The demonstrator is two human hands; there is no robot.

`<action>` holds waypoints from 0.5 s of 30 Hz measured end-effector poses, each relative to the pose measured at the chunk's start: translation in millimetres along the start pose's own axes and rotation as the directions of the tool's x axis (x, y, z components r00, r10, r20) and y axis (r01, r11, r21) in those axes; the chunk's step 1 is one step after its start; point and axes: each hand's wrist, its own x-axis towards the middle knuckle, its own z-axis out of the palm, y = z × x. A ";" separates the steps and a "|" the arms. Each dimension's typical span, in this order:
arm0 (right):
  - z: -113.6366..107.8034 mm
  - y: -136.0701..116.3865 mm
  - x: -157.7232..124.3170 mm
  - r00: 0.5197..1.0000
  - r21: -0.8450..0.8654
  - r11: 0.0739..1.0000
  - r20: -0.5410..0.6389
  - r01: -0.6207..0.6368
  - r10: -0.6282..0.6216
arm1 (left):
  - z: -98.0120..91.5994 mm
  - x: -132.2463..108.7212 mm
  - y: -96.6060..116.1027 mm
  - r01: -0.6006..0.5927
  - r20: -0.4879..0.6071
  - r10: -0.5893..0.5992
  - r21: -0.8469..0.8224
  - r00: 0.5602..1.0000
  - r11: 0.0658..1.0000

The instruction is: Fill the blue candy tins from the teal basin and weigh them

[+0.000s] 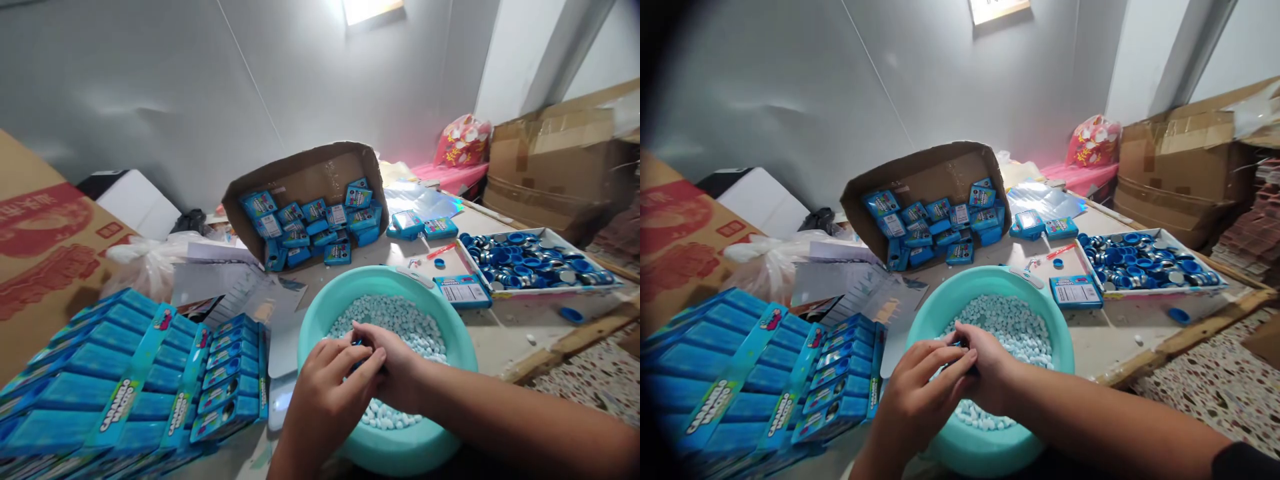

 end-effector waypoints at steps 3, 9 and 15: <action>3.3 -2.6 0.5 0.998 0.083 0.996 -0.054 -0.022 0.026 | 5.6 -2.0 4.8 0.038 -0.074 -0.040 -0.029 0.996 0.999; 10.6 -3.7 -2.6 0.991 0.101 0.988 -0.058 -0.113 0.119 | 2.2 -11.5 20.8 0.145 -0.276 -0.189 -0.173 0.943 0.974; 11.0 -6.4 -9.6 0.989 0.027 0.994 -0.095 -0.110 0.113 | -64.8 -75.8 -37.0 0.850 -0.354 -0.794 0.006 0.495 0.527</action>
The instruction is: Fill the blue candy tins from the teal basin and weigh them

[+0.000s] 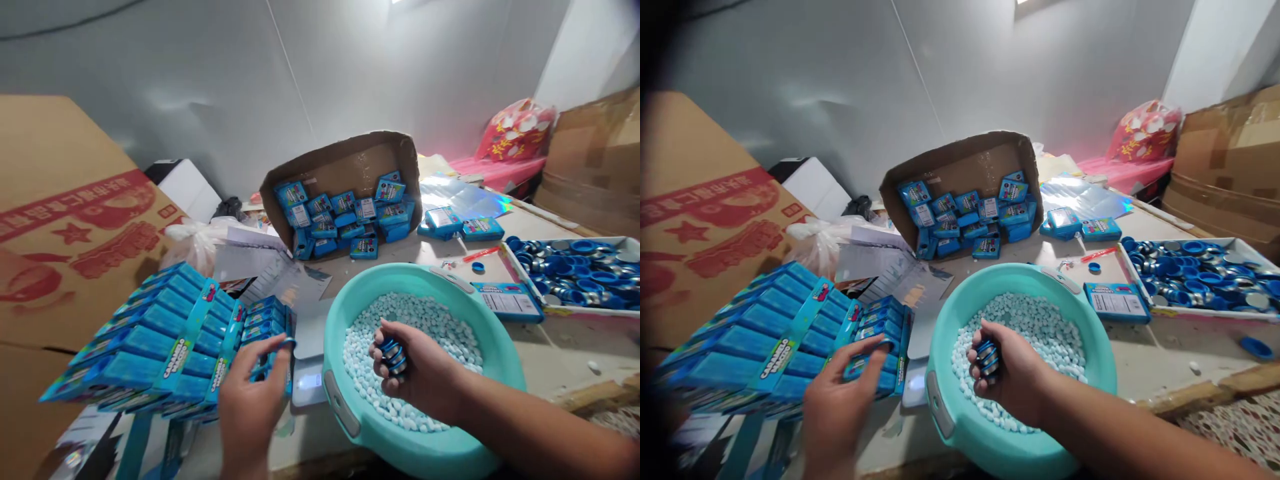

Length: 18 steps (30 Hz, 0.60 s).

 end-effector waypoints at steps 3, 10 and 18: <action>-0.4 -1.3 -3.0 0.999 0.030 0.999 0.026 0.036 -0.037 | -21.6 17.4 -55.1 0.313 0.186 -0.381 0.312 0.906 0.897; 2.6 -1.8 -7.3 0.997 0.008 0.998 0.048 0.059 -0.059 | -14.8 53.8 -109.6 0.154 0.427 -0.392 0.493 0.815 0.856; 0.8 -3.3 -9.4 0.995 -0.050 0.996 0.064 0.079 -0.075 | -3.2 90.7 -114.6 0.091 0.644 -0.411 0.470 0.645 0.878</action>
